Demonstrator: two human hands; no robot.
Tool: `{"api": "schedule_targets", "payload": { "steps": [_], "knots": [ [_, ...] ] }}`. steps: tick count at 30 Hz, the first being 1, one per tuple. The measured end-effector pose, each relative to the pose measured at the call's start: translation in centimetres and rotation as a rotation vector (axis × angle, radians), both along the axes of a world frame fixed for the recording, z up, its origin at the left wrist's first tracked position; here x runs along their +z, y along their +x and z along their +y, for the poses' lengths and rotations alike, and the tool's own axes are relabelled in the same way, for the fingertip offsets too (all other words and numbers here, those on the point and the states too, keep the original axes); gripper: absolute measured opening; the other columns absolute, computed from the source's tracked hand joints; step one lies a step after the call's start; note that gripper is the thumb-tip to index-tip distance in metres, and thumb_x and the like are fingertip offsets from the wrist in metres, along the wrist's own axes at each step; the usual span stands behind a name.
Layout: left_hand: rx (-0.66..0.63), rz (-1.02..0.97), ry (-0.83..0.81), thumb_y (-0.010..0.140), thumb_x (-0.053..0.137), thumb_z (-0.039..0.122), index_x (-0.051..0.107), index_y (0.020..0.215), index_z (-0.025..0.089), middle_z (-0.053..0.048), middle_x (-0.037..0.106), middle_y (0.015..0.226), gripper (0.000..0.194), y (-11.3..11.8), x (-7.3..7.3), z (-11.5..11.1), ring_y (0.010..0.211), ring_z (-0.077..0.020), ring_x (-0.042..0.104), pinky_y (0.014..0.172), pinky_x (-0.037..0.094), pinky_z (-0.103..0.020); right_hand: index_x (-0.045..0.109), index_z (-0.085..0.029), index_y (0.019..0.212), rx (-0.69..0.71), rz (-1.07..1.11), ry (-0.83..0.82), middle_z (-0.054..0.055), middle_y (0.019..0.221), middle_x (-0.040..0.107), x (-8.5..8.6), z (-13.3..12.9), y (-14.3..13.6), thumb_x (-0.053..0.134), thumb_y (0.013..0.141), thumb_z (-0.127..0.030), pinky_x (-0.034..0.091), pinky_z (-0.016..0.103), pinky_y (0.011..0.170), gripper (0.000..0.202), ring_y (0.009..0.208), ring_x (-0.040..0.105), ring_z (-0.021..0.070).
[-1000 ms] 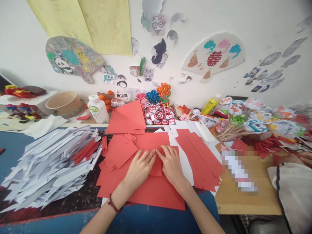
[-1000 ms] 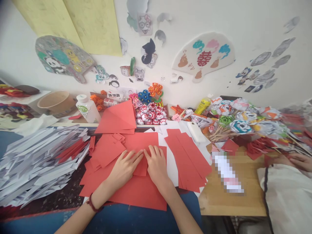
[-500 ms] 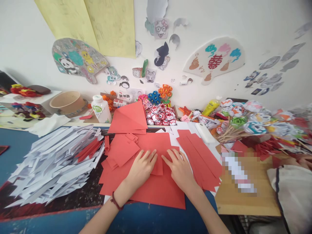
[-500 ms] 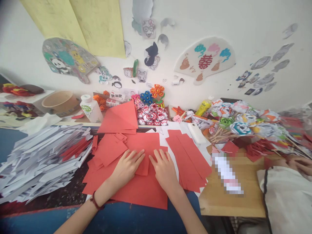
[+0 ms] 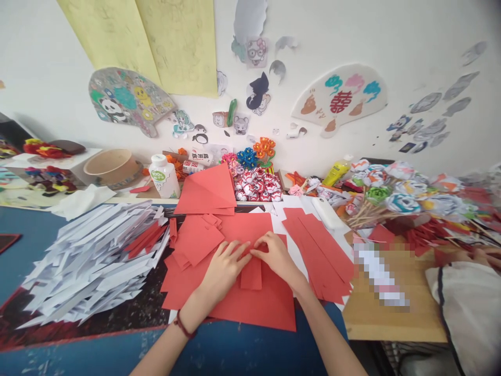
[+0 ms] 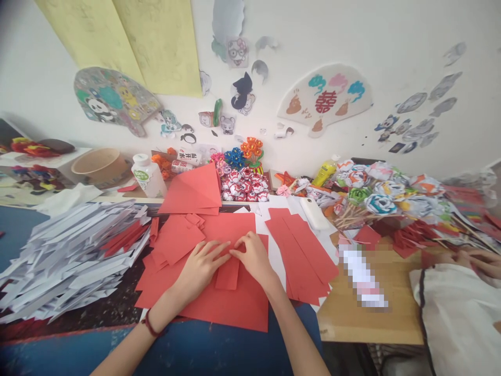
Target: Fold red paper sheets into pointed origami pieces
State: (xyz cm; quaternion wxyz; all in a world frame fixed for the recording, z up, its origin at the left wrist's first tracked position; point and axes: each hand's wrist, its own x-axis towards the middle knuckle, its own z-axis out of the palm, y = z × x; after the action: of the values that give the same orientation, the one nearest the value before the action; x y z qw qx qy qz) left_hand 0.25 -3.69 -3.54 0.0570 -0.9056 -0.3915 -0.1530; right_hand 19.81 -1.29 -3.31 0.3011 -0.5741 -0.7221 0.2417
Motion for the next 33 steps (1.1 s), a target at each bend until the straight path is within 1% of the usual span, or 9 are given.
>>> {"api": "schedule_targets", "payload": {
  "steps": [3, 7, 11, 17, 19, 22, 25, 28, 33],
  "knots": [
    [0.088, -0.117, -0.085, 0.094, 0.044, 0.012, 0.062, 0.116, 0.029, -0.002, 0.061, 0.126, 0.033, 0.2, 0.4, -0.1, 0.109, -0.0232, 0.05, 0.089, 0.037, -0.04, 0.068, -0.019, 0.073, 0.001, 0.01, -0.05, 0.003, 0.085, 0.06, 0.2, 0.5, -0.1, 0.072, 0.077, -0.021, 0.046, 0.031, 0.075, 0.006, 0.083, 0.06, 0.0189],
    [0.285, -0.212, -0.143, 0.097, 0.045, 0.03, 0.064, 0.098, 0.021, -0.005, 0.066, 0.098, 0.022, 1.0, 1.1, -0.1, 0.09, -0.0219, 0.051, 0.076, 0.035, -0.037, 0.068, -0.018, 0.07, 0.005, 0.167, -0.118, 0.003, 0.078, 0.064, 0.2, 0.5, -0.2, 0.069, 0.076, -0.021, 0.046, 0.03, 0.07, 0.007, 0.074, 0.06, 0.0176],
    [0.268, -0.252, -0.217, 0.098, 0.042, 0.029, 0.061, 0.085, 0.019, -0.003, 0.063, 0.087, 0.025, 1.4, 1.6, 0.3, 0.083, -0.0198, 0.05, 0.072, 0.031, -0.035, 0.066, -0.017, 0.076, 0.058, 0.425, -0.26, 0.002, 0.076, 0.067, 0.4, -0.1, 0.4, 0.069, 0.077, -0.034, 0.047, 0.029, 0.066, 0.017, 0.07, 0.061, 0.0168],
    [0.158, -0.236, -0.238, 0.099, 0.041, 0.026, 0.058, 0.083, 0.02, -0.001, 0.062, 0.082, 0.024, 1.7, 2.4, 1.1, 0.082, -0.0188, 0.05, 0.073, 0.031, -0.034, 0.071, -0.018, 0.079, 0.159, 0.447, -0.314, 0.003, 0.075, 0.068, 1.8, -0.8, 1.4, 0.069, 0.078, -0.043, 0.045, 0.027, 0.061, 0.026, 0.067, 0.06, 0.016],
    [0.151, -0.24, -0.21, 0.099, 0.04, 0.028, 0.058, 0.087, 0.02, -0.002, 0.063, 0.088, 0.023, 1.6, 2.7, 1.2, 0.084, -0.0187, 0.052, 0.075, 0.032, -0.035, 0.07, -0.018, 0.075, 0.101, 0.444, -0.282, 0.002, 0.07, 0.067, 2.0, -0.9, 1.6, 0.069, 0.077, -0.045, 0.044, 0.026, 0.057, 0.027, 0.061, 0.058, 0.0152],
    [0.256, -0.319, -0.157, 0.099, 0.039, 0.033, 0.057, 0.102, 0.02, -0.006, 0.064, 0.103, 0.022, 1.0, 3.1, 1.0, 0.093, -0.0209, 0.054, 0.08, 0.036, -0.036, 0.068, -0.017, 0.077, -0.055, 0.602, -0.319, 0.001, 0.062, 0.064, 1.9, -1.5, 2.0, 0.07, 0.076, -0.048, 0.043, 0.026, 0.048, 0.031, 0.05, 0.058, 0.0146],
    [0.41, -0.399, -0.092, 0.098, 0.041, 0.037, 0.054, 0.111, 0.02, -0.009, 0.061, 0.108, 0.026, 0.4, 2.9, 0.4, 0.099, -0.0249, 0.053, 0.082, 0.04, -0.039, 0.065, -0.017, 0.082, -0.175, 0.825, -0.367, 0.002, 0.062, 0.066, 1.6, -2.5, 2.1, 0.072, 0.075, -0.049, 0.047, 0.026, 0.049, 0.033, 0.051, 0.063, 0.0166],
    [0.468, -0.478, -0.102, 0.095, 0.045, 0.042, 0.054, 0.113, 0.019, -0.009, 0.06, 0.105, 0.031, 0.5, 2.2, -0.2, 0.096, -0.026, 0.054, 0.081, 0.042, -0.04, 0.061, -0.017, 0.083, -0.216, 0.952, -0.409, 0.004, 0.068, 0.07, 1.5, -3.5, 1.6, 0.073, 0.075, -0.048, 0.052, 0.027, 0.056, 0.034, 0.059, 0.068, 0.0181],
    [0.488, -0.811, -0.341, 0.094, 0.044, 0.043, 0.054, 0.086, 0.019, 0.001, 0.055, 0.073, 0.027, 1.8, 1.0, 0.1, 0.068, -0.0156, 0.051, 0.065, 0.041, -0.027, 0.058, -0.018, 0.083, -0.076, 0.981, -0.529, 0.006, 0.071, 0.071, 1.8, -4.8, 0.3, 0.073, 0.074, -0.049, 0.055, 0.031, 0.064, 0.036, 0.065, 0.07, 0.0201]
  ]
}}
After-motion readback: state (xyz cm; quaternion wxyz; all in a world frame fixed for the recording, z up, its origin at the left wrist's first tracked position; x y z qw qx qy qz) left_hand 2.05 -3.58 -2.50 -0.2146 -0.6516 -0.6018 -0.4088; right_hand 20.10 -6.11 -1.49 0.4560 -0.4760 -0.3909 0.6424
